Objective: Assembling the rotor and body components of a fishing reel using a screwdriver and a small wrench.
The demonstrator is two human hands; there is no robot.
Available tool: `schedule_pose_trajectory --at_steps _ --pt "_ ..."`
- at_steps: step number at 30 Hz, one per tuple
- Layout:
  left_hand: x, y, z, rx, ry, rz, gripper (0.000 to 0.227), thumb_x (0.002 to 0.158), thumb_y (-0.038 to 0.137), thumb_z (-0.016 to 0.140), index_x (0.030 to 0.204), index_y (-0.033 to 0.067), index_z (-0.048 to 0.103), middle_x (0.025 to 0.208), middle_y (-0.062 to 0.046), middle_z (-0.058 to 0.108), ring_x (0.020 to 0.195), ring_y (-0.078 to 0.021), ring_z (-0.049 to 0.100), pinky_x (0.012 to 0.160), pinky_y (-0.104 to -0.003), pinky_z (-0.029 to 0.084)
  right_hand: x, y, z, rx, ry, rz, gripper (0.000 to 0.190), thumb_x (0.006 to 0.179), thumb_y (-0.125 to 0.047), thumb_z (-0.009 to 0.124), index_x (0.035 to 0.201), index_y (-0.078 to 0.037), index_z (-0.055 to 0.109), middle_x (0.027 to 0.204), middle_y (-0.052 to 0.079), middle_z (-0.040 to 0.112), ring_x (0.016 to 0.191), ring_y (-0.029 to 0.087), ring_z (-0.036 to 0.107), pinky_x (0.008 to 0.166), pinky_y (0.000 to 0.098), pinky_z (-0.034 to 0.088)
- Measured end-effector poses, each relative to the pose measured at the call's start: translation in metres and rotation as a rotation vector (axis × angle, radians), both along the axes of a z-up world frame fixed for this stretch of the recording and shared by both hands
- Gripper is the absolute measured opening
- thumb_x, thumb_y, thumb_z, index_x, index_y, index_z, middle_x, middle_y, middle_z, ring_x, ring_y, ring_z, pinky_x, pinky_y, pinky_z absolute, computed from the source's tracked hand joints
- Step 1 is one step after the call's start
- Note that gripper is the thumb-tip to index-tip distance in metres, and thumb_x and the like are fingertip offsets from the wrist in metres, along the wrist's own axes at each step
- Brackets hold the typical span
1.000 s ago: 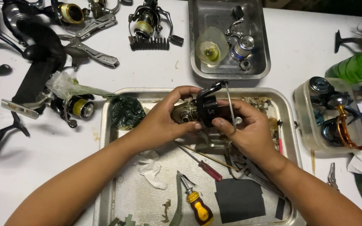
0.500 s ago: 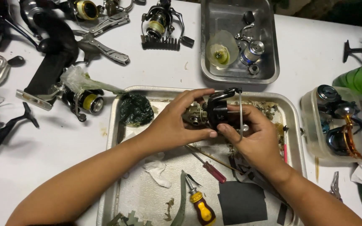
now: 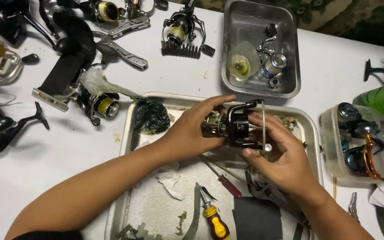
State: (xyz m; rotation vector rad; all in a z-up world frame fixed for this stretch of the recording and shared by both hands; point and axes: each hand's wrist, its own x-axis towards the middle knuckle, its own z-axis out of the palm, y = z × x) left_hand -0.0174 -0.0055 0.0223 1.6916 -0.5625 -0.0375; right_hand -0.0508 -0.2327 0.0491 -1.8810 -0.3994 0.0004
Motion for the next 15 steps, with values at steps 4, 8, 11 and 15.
schedule_pose_trajectory --at_steps 4,8,11,15 --pt "-0.003 0.000 0.006 -0.029 0.093 0.006 0.078 0.073 0.005 0.081 0.145 0.0169 0.054 0.114 -0.014 0.072 0.113 -0.0339 0.067 0.103 -0.052 0.051 0.002 -0.010 0.004 -0.113 -0.083 0.100 0.063 0.072 0.001 0.078 0.132 0.009 0.059 0.136 0.028 0.059 0.132 0.039 0.054 0.105 0.0545 0.047" --pt "0.001 0.001 0.012 0.011 0.281 -0.048 0.079 0.076 0.005 0.076 0.147 0.0270 0.048 0.129 -0.014 0.066 0.092 -0.0213 0.071 0.079 -0.034 0.058 -0.002 -0.008 0.020 -0.080 -0.008 0.077 0.070 0.072 0.007 0.076 0.137 0.006 0.053 0.137 0.023 0.059 0.108 0.030 0.071 0.097 0.0410 0.060" --pt "0.003 0.000 0.014 0.093 0.325 -0.100 0.084 0.080 0.004 0.076 0.150 0.0319 0.039 0.149 -0.018 0.056 0.081 -0.0161 0.071 0.057 -0.021 0.061 0.001 -0.010 0.026 -0.256 -0.067 0.106 0.073 0.076 -0.006 0.079 0.143 -0.002 0.050 0.139 0.020 0.059 0.115 0.028 0.069 0.108 0.0359 0.058" --pt "0.003 0.000 0.011 0.118 0.298 -0.128 0.084 0.081 0.007 0.075 0.151 0.0332 0.037 0.156 -0.017 0.048 0.118 -0.0279 0.065 0.078 -0.030 0.067 0.006 -0.016 0.022 -0.431 -0.130 0.125 0.078 0.077 -0.026 0.078 0.147 -0.006 0.049 0.132 0.014 0.060 0.115 0.025 0.066 0.105 0.0381 0.059"
